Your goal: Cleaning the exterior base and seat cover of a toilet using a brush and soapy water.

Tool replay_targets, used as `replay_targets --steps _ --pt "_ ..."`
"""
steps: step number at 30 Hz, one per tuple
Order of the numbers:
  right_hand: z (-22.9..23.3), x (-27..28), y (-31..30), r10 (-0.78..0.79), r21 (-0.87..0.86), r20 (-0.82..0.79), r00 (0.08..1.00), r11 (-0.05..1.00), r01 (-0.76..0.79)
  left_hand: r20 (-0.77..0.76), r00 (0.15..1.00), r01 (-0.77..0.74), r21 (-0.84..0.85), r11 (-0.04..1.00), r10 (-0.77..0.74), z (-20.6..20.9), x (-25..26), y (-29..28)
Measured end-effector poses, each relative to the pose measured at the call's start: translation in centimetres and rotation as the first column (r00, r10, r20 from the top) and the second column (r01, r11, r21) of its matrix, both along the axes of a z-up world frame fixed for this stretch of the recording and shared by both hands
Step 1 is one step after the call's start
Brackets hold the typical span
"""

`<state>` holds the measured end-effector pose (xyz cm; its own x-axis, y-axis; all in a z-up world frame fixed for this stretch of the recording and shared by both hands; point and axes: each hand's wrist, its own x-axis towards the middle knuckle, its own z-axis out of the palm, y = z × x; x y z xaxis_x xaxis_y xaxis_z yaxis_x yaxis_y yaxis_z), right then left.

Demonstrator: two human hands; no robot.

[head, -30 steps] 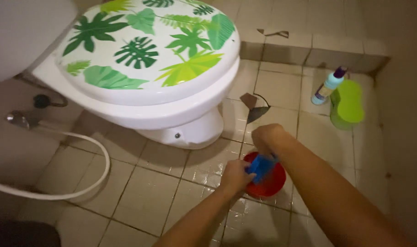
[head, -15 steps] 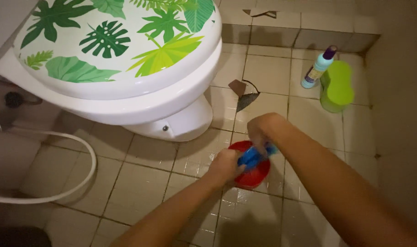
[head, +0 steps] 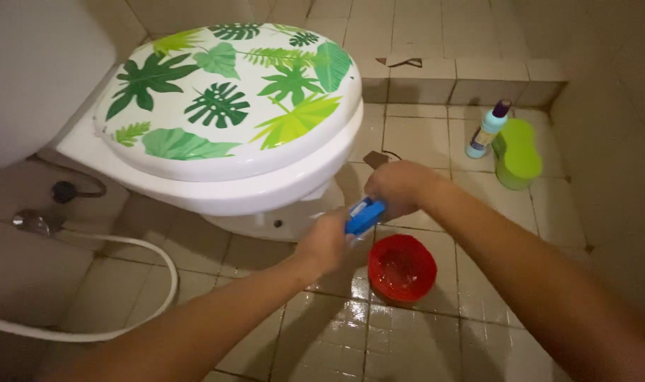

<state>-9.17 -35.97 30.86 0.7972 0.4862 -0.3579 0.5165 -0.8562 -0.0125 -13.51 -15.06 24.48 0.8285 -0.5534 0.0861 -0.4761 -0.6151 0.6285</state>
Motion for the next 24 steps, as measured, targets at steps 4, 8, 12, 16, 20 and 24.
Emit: replay_targets --steps 4,8,12,16,20,24 --pt "-2.1 -0.7 2.7 0.092 -0.044 0.193 0.977 0.995 -0.085 -0.070 0.988 -0.137 0.035 0.990 0.140 -0.5 0.2 3.0" --pt "-4.7 -1.1 5.1 0.123 -0.127 0.270 0.955 0.988 -0.091 0.141 0.988 -0.058 -0.031 0.998 0.061 -3.2 1.6 6.0" --pt "-5.7 -1.2 4.8 0.104 0.015 0.388 0.916 0.993 -0.119 0.140 0.990 -0.051 0.243 0.969 0.017 -3.4 3.5 6.1" --pt "-5.5 -1.0 5.5 0.066 -0.008 0.395 0.916 0.998 -0.069 0.313 0.937 0.009 0.415 0.910 -0.152 -5.3 5.2 6.4" --pt "-6.9 -0.6 6.3 0.023 -0.085 0.330 0.944 0.996 0.006 0.391 0.911 -0.031 0.386 0.922 -0.133 -6.3 5.2 6.5" --pt "-7.6 -0.7 6.1 0.032 -0.014 0.335 0.942 0.999 -0.030 0.382 0.912 -0.012 0.385 0.923 -0.147 -7.2 5.1 6.5"
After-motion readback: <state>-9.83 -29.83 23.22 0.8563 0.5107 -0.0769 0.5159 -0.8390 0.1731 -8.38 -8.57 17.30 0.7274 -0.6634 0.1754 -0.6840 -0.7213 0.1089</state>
